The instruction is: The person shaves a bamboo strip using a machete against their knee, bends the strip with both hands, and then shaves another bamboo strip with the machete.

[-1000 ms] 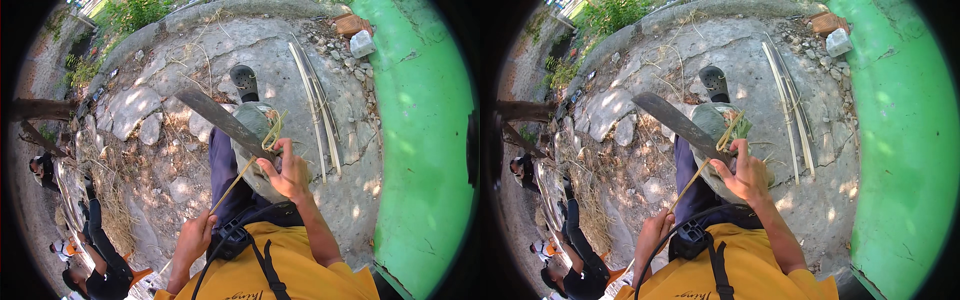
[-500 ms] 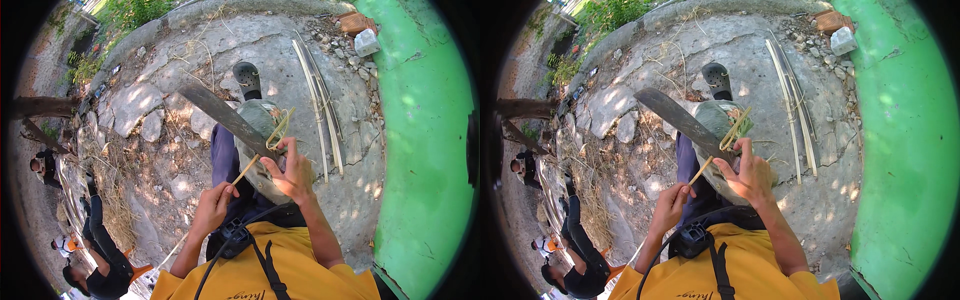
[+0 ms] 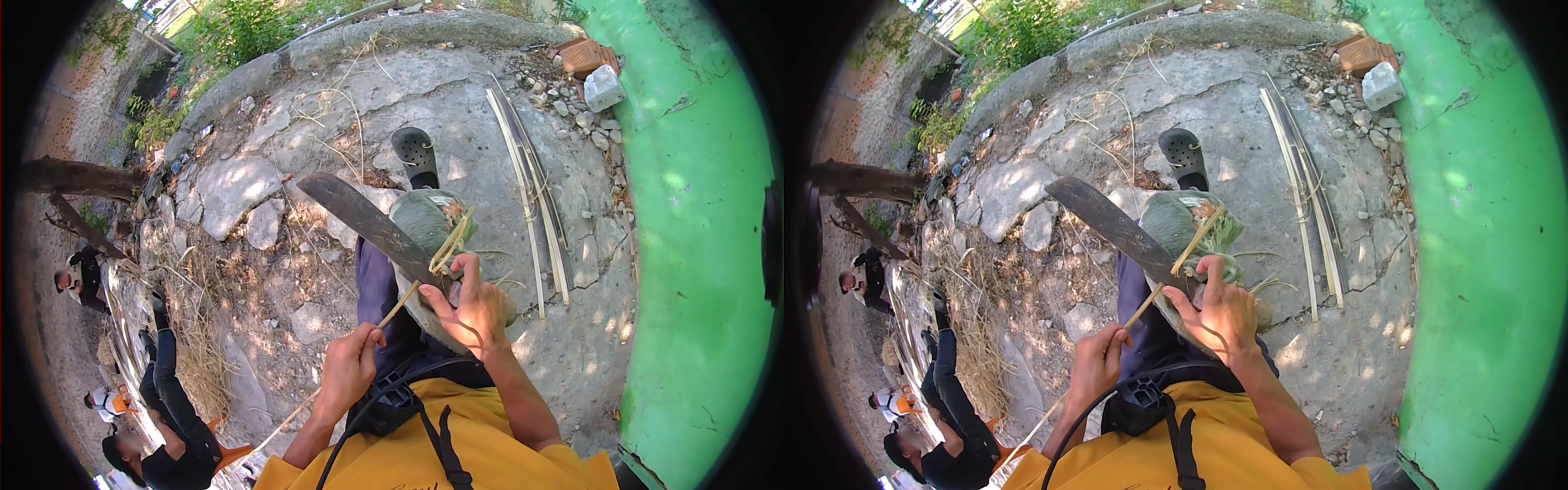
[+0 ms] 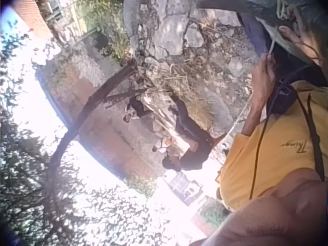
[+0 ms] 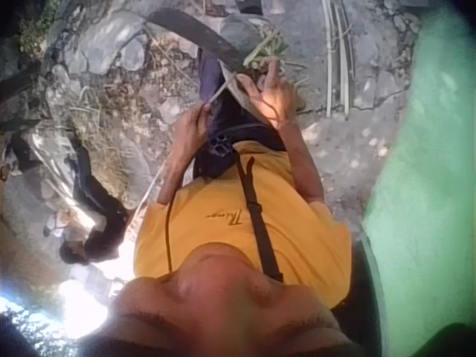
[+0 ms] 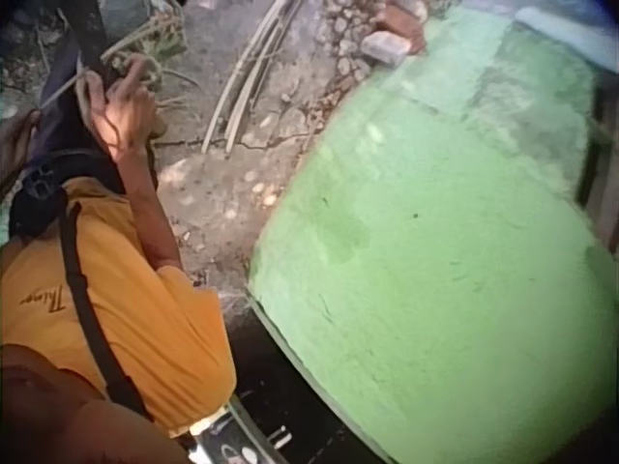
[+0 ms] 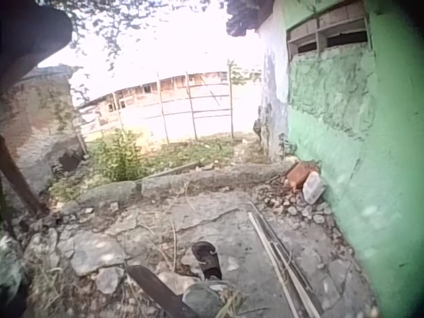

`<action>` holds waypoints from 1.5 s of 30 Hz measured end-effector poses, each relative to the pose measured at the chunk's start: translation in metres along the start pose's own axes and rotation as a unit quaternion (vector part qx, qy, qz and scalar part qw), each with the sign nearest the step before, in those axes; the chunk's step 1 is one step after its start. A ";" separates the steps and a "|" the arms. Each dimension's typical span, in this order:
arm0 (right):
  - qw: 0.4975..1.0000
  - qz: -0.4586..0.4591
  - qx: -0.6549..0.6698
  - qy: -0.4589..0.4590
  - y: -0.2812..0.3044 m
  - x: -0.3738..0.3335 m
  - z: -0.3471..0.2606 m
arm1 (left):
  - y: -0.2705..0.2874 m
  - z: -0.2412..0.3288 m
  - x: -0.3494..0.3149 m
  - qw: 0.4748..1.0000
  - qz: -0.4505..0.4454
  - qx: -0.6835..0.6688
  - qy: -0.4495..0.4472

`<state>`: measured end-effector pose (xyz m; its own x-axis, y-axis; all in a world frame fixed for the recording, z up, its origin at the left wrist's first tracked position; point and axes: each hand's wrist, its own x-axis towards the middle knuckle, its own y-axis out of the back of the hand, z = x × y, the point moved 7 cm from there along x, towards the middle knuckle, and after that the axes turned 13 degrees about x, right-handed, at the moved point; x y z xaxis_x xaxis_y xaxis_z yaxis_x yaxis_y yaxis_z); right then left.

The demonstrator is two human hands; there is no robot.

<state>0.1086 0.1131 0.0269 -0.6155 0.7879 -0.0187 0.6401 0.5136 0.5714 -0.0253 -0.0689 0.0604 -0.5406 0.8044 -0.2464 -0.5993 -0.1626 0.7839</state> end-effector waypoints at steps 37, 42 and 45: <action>0.992 -0.041 0.111 -0.032 0.017 0.012 0.007 | 0.005 -0.002 0.003 1.000 -0.014 0.016 0.009; 0.988 -0.076 0.109 -0.078 0.015 0.018 0.016 | 0.004 0.013 0.007 0.996 0.055 0.038 -0.063; 0.991 -0.060 0.103 -0.060 0.015 0.015 0.011 | 0.003 0.010 -0.001 0.995 0.038 0.076 -0.043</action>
<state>0.1142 0.1360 0.0257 -0.6416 0.7455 -0.1805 0.6539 0.6547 0.3792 -0.0210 -0.0649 0.0687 -0.5245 0.8399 -0.1397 -0.4587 -0.1405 0.8774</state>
